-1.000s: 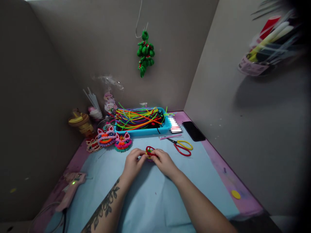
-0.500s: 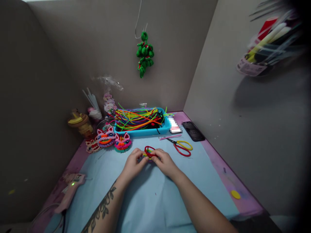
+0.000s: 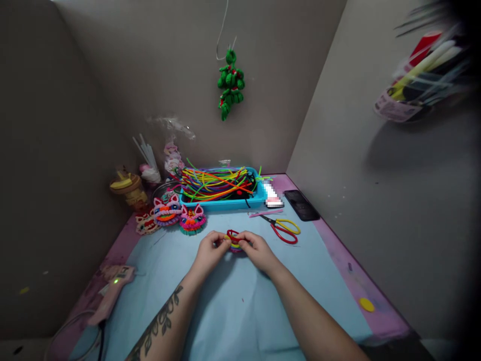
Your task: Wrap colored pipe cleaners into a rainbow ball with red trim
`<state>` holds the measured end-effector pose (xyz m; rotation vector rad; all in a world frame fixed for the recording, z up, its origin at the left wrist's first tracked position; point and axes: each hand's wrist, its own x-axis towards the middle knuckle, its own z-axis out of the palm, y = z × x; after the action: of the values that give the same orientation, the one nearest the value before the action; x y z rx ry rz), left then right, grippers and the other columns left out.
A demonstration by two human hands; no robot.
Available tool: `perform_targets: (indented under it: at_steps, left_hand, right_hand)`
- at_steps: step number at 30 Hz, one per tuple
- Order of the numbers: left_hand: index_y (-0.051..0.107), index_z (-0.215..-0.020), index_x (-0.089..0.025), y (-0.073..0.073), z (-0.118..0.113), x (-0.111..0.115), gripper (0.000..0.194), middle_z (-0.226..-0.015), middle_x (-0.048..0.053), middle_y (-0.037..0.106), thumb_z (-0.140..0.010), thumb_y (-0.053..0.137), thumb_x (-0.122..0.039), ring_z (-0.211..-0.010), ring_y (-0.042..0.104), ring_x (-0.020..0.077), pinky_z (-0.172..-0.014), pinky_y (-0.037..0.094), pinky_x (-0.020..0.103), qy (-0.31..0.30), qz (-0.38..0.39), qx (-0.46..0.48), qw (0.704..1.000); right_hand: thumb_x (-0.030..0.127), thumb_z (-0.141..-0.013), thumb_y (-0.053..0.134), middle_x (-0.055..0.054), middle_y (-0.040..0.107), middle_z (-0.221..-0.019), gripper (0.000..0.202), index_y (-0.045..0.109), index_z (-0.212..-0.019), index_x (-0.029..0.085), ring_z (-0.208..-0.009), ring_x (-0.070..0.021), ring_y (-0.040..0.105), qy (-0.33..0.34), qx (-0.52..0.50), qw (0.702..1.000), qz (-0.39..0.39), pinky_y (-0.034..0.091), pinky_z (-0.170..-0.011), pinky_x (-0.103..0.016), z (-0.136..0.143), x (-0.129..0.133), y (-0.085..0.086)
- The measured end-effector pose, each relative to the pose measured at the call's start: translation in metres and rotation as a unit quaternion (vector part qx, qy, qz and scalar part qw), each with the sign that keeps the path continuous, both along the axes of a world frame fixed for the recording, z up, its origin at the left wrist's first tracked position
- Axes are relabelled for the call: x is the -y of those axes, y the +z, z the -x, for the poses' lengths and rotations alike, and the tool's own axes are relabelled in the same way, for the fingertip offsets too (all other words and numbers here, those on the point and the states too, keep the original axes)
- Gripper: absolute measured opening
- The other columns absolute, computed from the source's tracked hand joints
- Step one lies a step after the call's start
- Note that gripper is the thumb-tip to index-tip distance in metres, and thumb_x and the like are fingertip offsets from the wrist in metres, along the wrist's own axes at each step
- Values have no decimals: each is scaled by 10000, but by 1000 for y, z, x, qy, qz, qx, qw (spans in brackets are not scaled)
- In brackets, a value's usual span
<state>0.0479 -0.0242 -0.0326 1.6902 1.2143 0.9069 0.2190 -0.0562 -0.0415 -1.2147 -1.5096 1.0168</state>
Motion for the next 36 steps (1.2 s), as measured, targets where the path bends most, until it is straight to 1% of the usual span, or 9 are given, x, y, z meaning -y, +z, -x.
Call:
perform_targets:
  at_steps: [3,5,10,14,16,22,30,33,36]
  left_hand:
    - [657,-738,-139,-3,-1,0,200,-688,38,610,-721,623,-336,-646,514,152,-613,398,263,0,22,35,999]
    - [634,-699,-142,-4,-1,0,192,-666,32,599,-719,624,-332,-635,507,147,-600,390,257,-3,37,49,998]
    - [603,-658,-148,-1,-3,1,184,-636,18,580,-708,625,-324,-611,497,137,-589,377,252,1,61,83,995]
    - [609,-663,-149,2,-3,2,192,-650,20,584,-716,619,-334,-620,501,137,-587,372,249,-8,60,82,995]
    - [612,-671,-148,3,-2,2,202,-658,23,586,-724,616,-344,-624,502,138,-581,370,247,-18,60,77,995]
    - [611,-699,-150,2,-1,2,216,-666,21,583,-749,607,-360,-635,505,140,-593,376,249,-41,39,62,996]
    - [606,-735,-160,-3,-2,1,162,-715,19,578,-782,583,-314,-683,516,146,-618,386,249,-40,8,47,998]
    - [613,-821,-164,-3,-2,1,116,-761,17,588,-768,592,-265,-712,524,147,-625,390,245,-40,3,53,998]
    - [626,-967,-181,0,0,2,217,-905,41,611,-755,600,-216,-793,541,157,-651,396,246,-55,-21,45,997]
  right_hand:
    - [281,-825,514,-13,593,-807,125,594,-823,185,-787,-163,559,1,-21,1000,4,432,-737,-278,1,0,1]
    - [269,-781,580,-9,581,-827,95,584,-824,184,-808,-166,552,-2,-25,1000,1,428,-752,-281,3,1,2]
    - [218,-700,666,6,597,-809,209,553,-873,189,-787,-164,557,6,-42,998,49,428,-746,-285,6,3,2]
    - [221,-682,682,-26,649,-916,294,581,-955,188,-857,-185,593,15,-85,994,67,440,-806,-316,9,2,0]
    - [240,-665,702,-34,662,-923,316,594,-958,186,-855,-190,603,16,-105,991,76,443,-811,-325,9,2,-1]
    - [311,-645,744,-5,637,-787,281,612,-849,170,-731,-152,566,15,-123,988,92,421,-709,-284,6,1,0]
    - [362,-614,770,37,552,-613,274,613,-701,154,-583,-102,466,14,-139,984,109,348,-588,-242,5,0,0]
    - [371,-615,770,42,540,-597,273,627,-694,152,-570,-97,450,16,-137,985,108,336,-576,-238,5,0,0]
    - [377,-617,771,42,542,-595,277,634,-698,150,-571,-98,453,22,-136,984,111,337,-574,-237,5,1,0]
